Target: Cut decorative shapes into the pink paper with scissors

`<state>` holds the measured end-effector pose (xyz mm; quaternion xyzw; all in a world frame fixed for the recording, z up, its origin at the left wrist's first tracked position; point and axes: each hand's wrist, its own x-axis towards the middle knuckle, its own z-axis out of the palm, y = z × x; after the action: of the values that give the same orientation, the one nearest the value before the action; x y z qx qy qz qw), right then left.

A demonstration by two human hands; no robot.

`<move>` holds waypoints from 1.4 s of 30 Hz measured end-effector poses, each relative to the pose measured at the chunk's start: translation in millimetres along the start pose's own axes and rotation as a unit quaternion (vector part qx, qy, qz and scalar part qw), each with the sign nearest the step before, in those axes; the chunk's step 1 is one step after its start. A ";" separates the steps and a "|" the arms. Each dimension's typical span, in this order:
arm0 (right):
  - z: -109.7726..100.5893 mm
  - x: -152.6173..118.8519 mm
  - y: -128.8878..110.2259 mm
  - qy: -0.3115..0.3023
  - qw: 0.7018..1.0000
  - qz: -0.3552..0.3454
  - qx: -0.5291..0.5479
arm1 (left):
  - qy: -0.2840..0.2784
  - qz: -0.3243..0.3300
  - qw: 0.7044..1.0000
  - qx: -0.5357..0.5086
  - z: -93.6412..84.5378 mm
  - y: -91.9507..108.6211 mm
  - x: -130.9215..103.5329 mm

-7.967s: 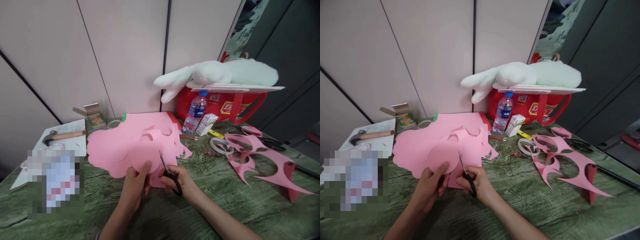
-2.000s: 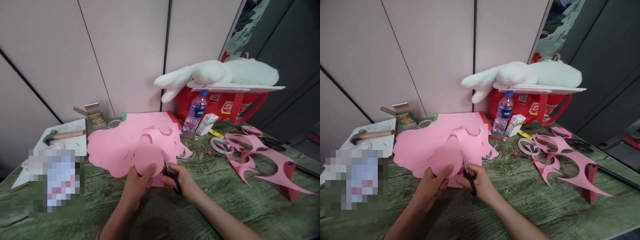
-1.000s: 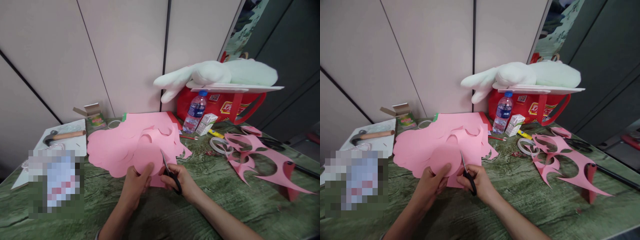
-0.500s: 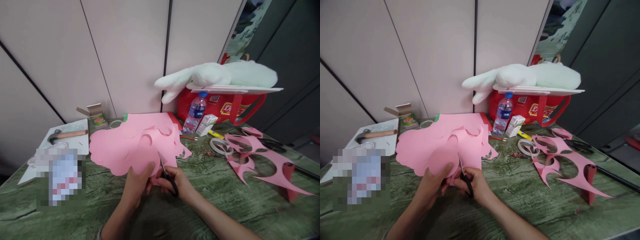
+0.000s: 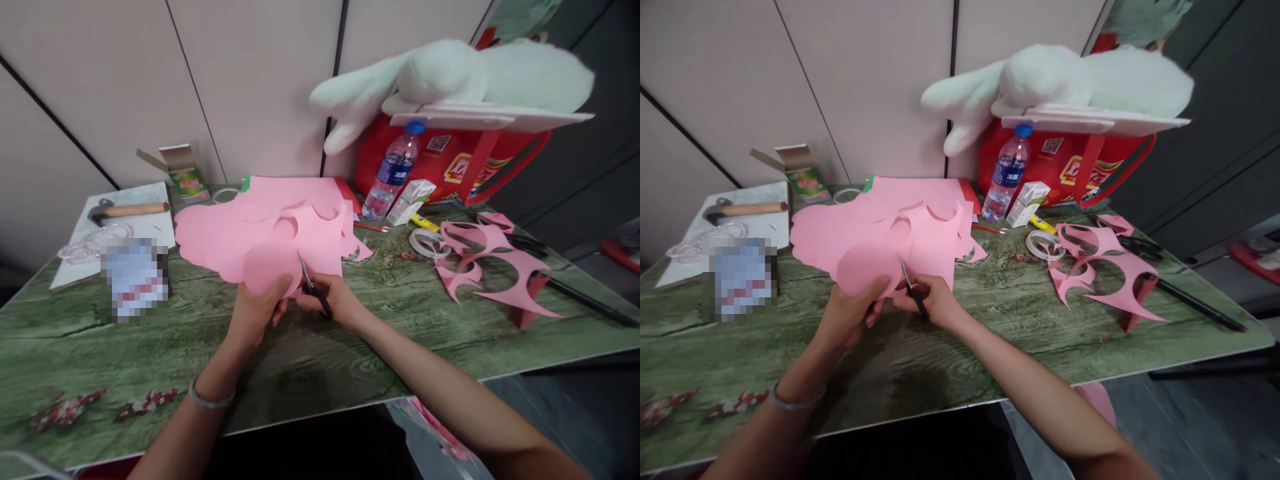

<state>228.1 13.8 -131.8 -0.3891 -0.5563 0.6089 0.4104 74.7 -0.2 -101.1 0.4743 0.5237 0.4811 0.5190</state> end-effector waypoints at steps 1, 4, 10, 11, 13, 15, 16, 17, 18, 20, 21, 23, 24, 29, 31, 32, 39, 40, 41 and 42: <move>-0.8 -0.2 -0.1 0.002 1.000 0.000 -0.001 | -0.001 0.000 1.000 0.001 0.6 0.3 -0.1; -2.2 -0.9 -0.5 0.002 1.000 0.000 0.000 | -0.005 0.005 1.000 -0.003 1.7 0.0 0.1; -3.8 -3.1 -1.4 0.004 1.000 -0.004 0.007 | -0.012 -0.007 1.000 -0.024 2.7 -3.2 1.7; -4.0 -3.4 -1.5 0.004 1.000 -0.003 0.004 | -0.012 -0.009 1.000 -0.021 2.8 -3.5 1.9; -4.1 -3.7 -1.5 0.004 1.000 -0.004 -0.003 | -0.011 -0.011 1.000 -0.017 2.7 -4.2 2.0; -3.8 -3.7 -1.2 0.003 1.000 -0.007 -0.005 | -0.014 -0.010 1.000 -0.020 2.4 -5.1 2.1; -3.6 -3.7 -1.0 0.002 1.000 -0.009 -0.003 | -0.014 -0.010 1.000 -0.025 2.2 -5.7 2.2; -3.4 -3.6 -1.0 0.000 1.000 -0.012 -0.001 | -0.014 -0.009 0.999 -0.029 2.1 -6.2 2.3; -3.3 -3.5 -1.1 -0.003 1.000 -0.013 0.000 | -0.013 -0.008 0.999 -0.030 1.9 -6.7 2.5; -3.3 -3.4 -1.6 -0.009 1.000 -0.011 -0.002 | -0.014 -0.007 0.999 -0.029 1.8 -7.1 2.7; -3.3 -3.4 -2.1 -0.012 1.000 -0.007 -0.003 | -0.014 -0.008 0.999 -0.028 1.9 -7.0 2.7; -3.2 -3.4 -2.9 -0.012 1.000 0.004 -0.001 | -0.014 -0.015 1.000 -0.024 2.2 -6.4 2.7; -3.1 -3.5 -3.2 -0.010 1.000 0.009 0.001 | -0.012 -0.022 0.999 -0.021 2.4 -6.1 2.7; -3.1 -4.3 -3.0 -0.011 1.000 0.015 0.009 | -0.002 -0.036 0.999 -0.011 2.0 -6.8 2.9; -3.3 -4.6 -2.8 -0.014 1.000 0.020 -0.001 | -0.003 -0.035 0.999 -0.014 1.6 -7.7 2.9; -3.4 -4.7 -2.9 -0.016 1.000 0.020 -0.006 | -0.004 -0.035 0.999 -0.016 1.5 -8.0 2.8; -1.8 -4.6 -3.7 -0.020 1.000 0.007 -0.019 | -0.010 -0.032 0.999 -0.026 0.6 -8.9 1.8; -1.7 -4.5 -3.4 -0.022 1.000 0.006 -0.020 | -0.012 -0.033 0.999 -0.025 0.3 -8.9 1.7; -1.8 -4.3 -2.8 -0.024 1.000 0.006 -0.020 | -0.014 -0.034 0.999 -0.023 0.0 -8.7 1.8; -1.9 -4.2 -2.2 -0.024 1.000 0.005 -0.018 | -0.015 -0.034 0.999 -0.022 -0.4 -8.3 1.8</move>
<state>231.5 10.6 -129.8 -0.3847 -0.5748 0.6098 0.3870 74.3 0.9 -109.6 0.4517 0.5212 0.4671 0.5533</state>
